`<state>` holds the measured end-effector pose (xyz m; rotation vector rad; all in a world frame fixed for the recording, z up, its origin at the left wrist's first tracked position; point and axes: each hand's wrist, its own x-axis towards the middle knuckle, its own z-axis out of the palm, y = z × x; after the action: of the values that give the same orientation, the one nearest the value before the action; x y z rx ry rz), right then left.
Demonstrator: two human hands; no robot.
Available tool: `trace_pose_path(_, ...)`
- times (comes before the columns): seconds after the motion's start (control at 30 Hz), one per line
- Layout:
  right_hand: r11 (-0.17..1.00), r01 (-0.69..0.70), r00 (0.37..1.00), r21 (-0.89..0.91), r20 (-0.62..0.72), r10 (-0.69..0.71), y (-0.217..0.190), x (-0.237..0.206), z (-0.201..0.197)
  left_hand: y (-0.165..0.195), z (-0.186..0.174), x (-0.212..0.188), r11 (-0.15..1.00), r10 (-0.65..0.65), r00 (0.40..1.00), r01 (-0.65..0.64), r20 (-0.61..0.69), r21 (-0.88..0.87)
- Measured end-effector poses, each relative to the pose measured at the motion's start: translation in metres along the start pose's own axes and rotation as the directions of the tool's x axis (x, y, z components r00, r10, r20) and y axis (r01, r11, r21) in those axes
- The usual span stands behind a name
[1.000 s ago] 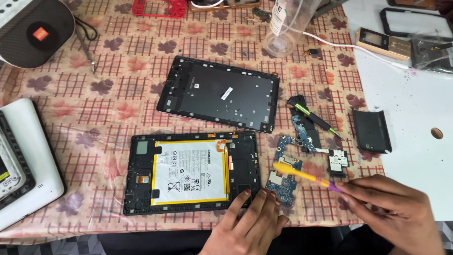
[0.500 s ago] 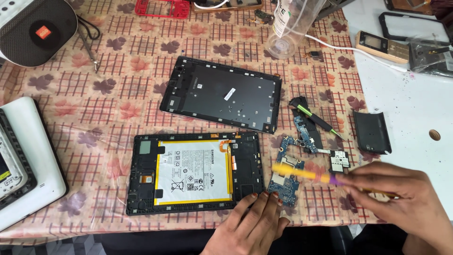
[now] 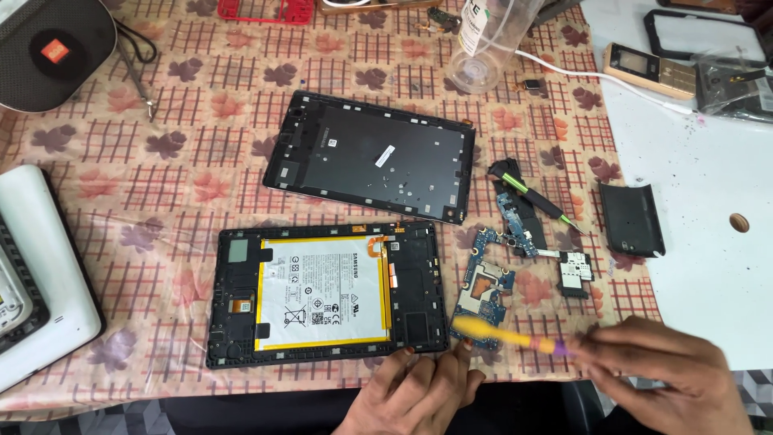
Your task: The person uses a screwdriver to unscrew and remove components from an opened tablet, lifting the motherboard out of the casing. They then brush the board and internal parts with a toothbrush and press the board back into the tablet body by hand.
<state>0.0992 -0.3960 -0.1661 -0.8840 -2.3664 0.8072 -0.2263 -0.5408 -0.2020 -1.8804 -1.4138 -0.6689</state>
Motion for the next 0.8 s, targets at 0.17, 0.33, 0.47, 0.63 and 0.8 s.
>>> trace_pose_path(0.17,0.990,-0.076,0.997,-0.118,0.023,0.079,0.006,-0.006,0.003,0.000,0.000,0.003,1.000,-0.013,1.000,0.013,-0.013,-0.009)
trace_pose_path(0.33,0.984,-0.116,0.990,-0.137,0.062,0.126,0.007,-0.006,-0.003,-0.005,0.000,0.015,0.982,-0.111,0.994,0.109,-0.008,-0.153)
trace_pose_path(0.47,0.990,-0.090,0.995,-0.104,0.021,0.093,0.010,-0.007,0.002,-0.003,-0.002,0.024,0.936,-0.237,0.970,0.241,0.047,-0.257)
trace_pose_path(0.63,0.989,-0.058,0.996,-0.140,0.058,0.066,0.009,-0.010,-0.002,-0.003,-0.006,0.026,0.881,-0.311,0.941,0.339,0.136,-0.330)
trace_pose_path(0.8,0.984,-0.079,0.993,-0.160,0.072,0.092,0.001,-0.007,-0.006,0.000,-0.006,0.027,0.881,-0.326,0.926,0.371,0.192,-0.294)
